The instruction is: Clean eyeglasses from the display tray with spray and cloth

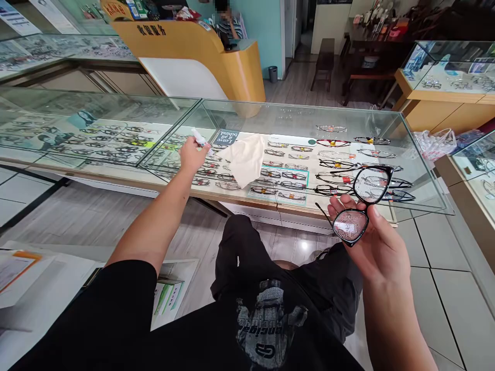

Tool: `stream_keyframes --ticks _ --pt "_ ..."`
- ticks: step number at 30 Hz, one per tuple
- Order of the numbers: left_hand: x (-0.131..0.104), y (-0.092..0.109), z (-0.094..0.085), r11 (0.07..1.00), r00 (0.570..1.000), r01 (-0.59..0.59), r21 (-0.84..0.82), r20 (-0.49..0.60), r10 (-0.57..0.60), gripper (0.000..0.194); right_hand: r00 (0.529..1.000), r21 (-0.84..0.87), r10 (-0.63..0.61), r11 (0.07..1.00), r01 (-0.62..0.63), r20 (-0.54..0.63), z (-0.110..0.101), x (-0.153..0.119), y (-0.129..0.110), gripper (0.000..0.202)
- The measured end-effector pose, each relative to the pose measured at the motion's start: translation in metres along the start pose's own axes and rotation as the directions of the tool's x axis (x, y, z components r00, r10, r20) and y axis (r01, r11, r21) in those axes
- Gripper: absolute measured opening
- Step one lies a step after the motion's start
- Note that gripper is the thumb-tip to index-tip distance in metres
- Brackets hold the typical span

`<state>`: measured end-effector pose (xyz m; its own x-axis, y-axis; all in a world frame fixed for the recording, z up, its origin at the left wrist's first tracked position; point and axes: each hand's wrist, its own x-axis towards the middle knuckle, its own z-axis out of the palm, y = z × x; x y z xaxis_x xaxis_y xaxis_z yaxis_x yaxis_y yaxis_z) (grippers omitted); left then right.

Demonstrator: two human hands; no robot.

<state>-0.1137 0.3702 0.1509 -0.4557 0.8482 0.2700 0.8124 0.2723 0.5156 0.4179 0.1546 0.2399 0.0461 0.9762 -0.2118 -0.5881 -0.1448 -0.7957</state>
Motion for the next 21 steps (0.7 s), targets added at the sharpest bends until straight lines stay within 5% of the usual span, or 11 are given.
stream_keyframes --ticks 8,11,14,18,21 --pt "-0.008 0.004 0.003 0.998 1.000 0.019 -0.060 -0.022 -0.020 0.038 0.999 0.002 0.013 1.000 -0.013 0.029 -0.005 -0.001 -0.001 0.017" --pt "-0.030 0.016 -0.001 0.996 0.977 -0.036 -0.087 -0.212 0.017 0.057 1.000 0.006 0.011 1.000 -0.012 0.027 -0.004 -0.001 -0.001 0.016" --pt "-0.049 0.043 -0.006 0.977 0.895 -0.199 -0.074 -0.419 0.151 0.063 1.000 0.006 0.002 1.000 -0.002 0.017 -0.005 -0.002 -0.001 0.016" --pt "-0.033 0.088 0.006 0.907 0.914 -0.403 -0.121 -0.096 0.393 0.041 1.000 0.019 -0.015 1.000 0.015 0.019 -0.006 -0.005 0.000 0.017" --pt "0.001 0.108 0.028 0.959 0.939 -0.273 -0.073 0.195 0.282 0.041 1.000 0.011 -0.022 1.000 0.022 0.020 -0.010 -0.011 0.000 0.016"
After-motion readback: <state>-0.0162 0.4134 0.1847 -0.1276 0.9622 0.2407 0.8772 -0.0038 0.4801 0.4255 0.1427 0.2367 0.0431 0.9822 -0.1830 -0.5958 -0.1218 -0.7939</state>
